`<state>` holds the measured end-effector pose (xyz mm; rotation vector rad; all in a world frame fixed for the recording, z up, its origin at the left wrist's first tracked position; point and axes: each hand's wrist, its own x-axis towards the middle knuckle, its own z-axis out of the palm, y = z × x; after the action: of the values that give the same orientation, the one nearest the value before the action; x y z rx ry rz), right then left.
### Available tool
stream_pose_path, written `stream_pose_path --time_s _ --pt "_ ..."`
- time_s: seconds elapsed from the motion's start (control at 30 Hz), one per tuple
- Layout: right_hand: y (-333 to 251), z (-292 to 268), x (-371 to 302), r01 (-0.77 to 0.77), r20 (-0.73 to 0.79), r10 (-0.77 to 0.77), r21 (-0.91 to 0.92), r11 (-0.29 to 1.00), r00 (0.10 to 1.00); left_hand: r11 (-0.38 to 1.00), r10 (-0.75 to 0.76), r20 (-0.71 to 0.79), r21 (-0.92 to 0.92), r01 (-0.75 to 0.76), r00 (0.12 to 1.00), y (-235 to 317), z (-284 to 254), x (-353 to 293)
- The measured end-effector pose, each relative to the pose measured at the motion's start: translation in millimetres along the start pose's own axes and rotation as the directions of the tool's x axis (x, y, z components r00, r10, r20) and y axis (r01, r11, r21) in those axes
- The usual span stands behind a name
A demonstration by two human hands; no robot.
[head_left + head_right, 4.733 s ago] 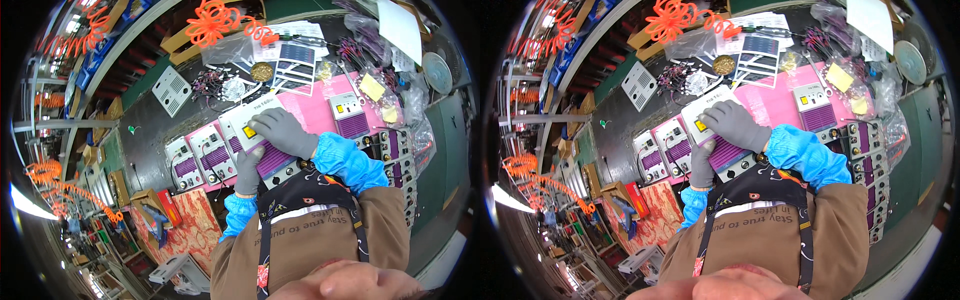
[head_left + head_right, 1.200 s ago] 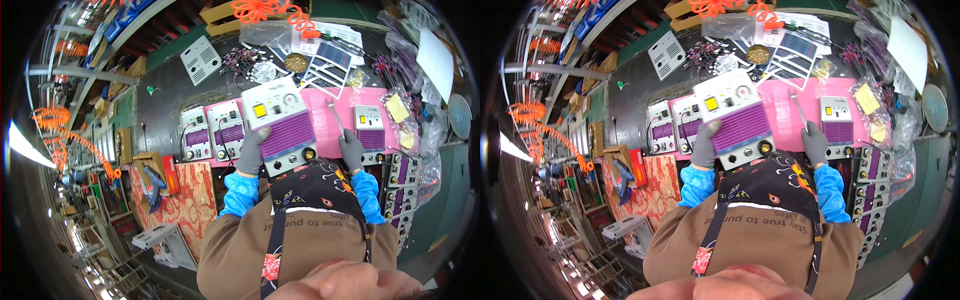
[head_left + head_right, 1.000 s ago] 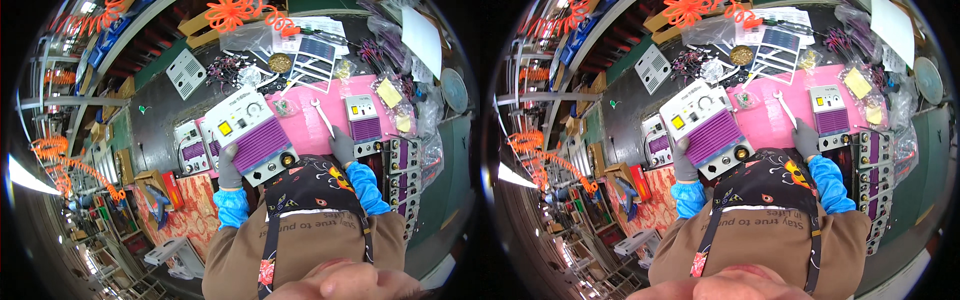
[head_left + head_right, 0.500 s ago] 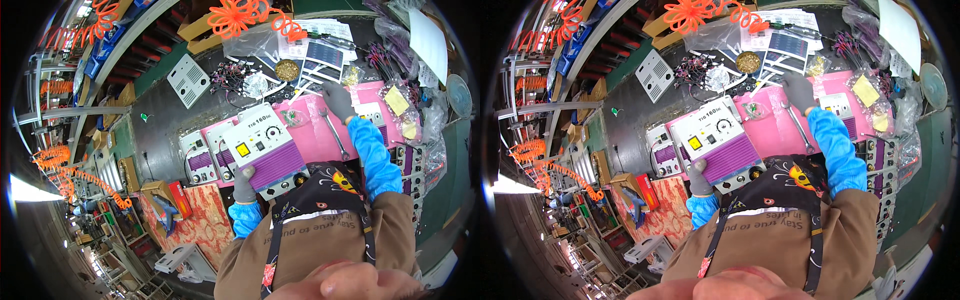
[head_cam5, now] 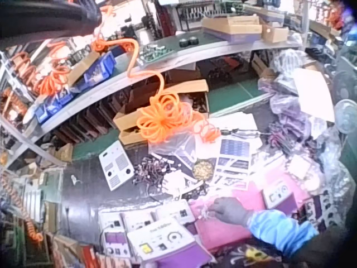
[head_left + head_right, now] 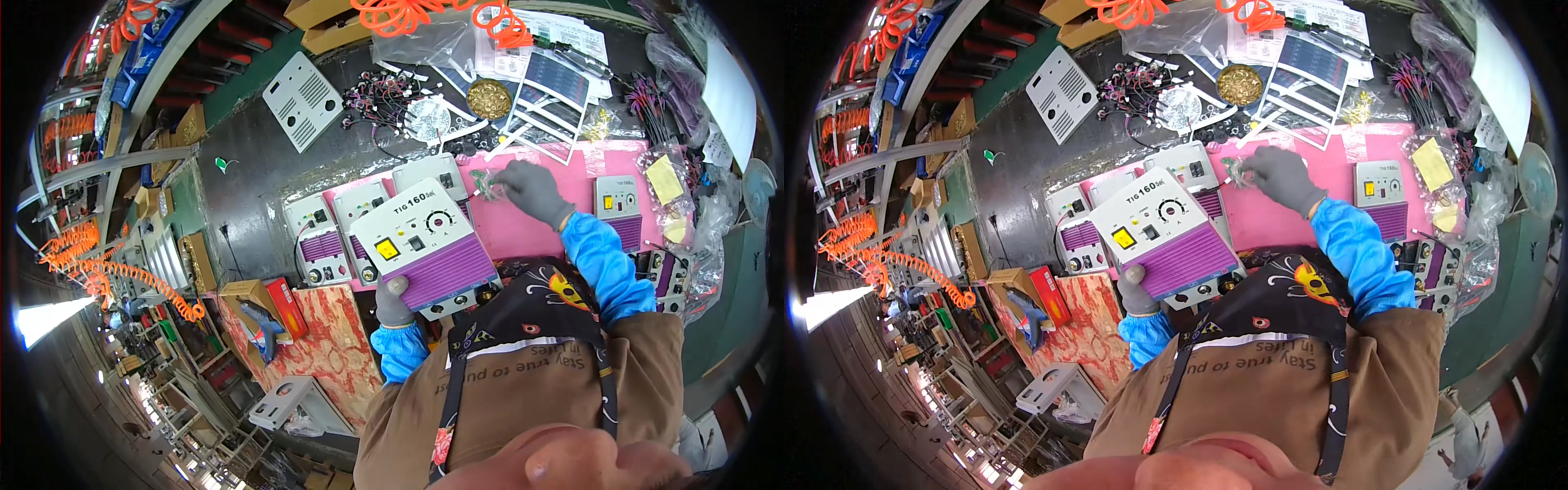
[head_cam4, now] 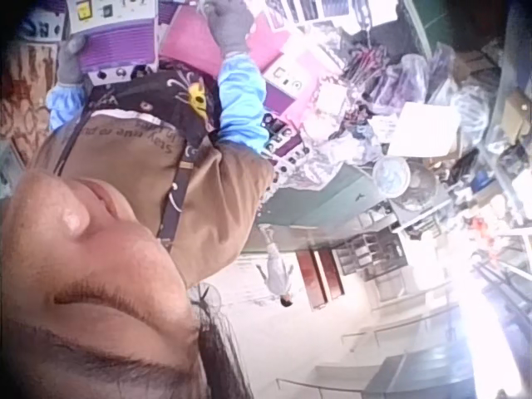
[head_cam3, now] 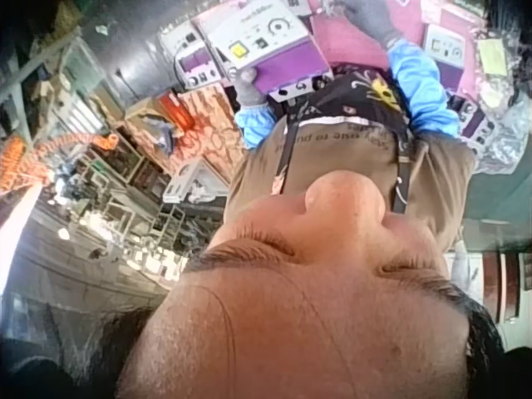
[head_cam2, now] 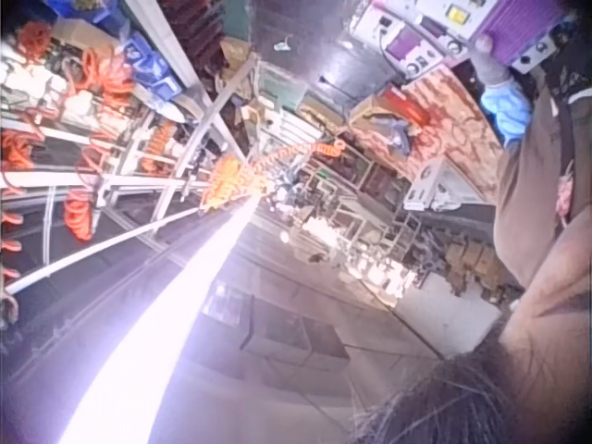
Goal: The person assembles purple and white electronic devices on a workbench. They use a wrench to tighten screws on the front panels of the devices and connect black cables to the units. The person handles multiple units sequentially, adjusting knobs and securing components.
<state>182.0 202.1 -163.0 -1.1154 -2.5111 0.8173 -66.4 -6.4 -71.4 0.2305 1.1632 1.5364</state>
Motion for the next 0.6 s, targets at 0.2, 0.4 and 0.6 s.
stream_pose_path --time_s 0.2,0.4,0.6 --pt "-5.5 33.2 8.3 0.045 0.068 -0.028 -0.258 0.965 0.997 0.999 -0.014 -0.022 0.052 0.015 1.0 -4.0 -0.1 4.1" --pt "-45.1 7.6 -5.4 0.008 -0.086 -0.032 -0.271 0.963 0.996 0.998 0.019 0.023 0.062 -0.02 1.0 2.8 10.8 -0.1" --pt "2.5 -4.5 -10.6 -0.121 -0.313 0.061 -0.174 0.977 0.948 0.994 0.037 -0.035 0.107 -0.033 0.999 1.8 16.2 -14.7"
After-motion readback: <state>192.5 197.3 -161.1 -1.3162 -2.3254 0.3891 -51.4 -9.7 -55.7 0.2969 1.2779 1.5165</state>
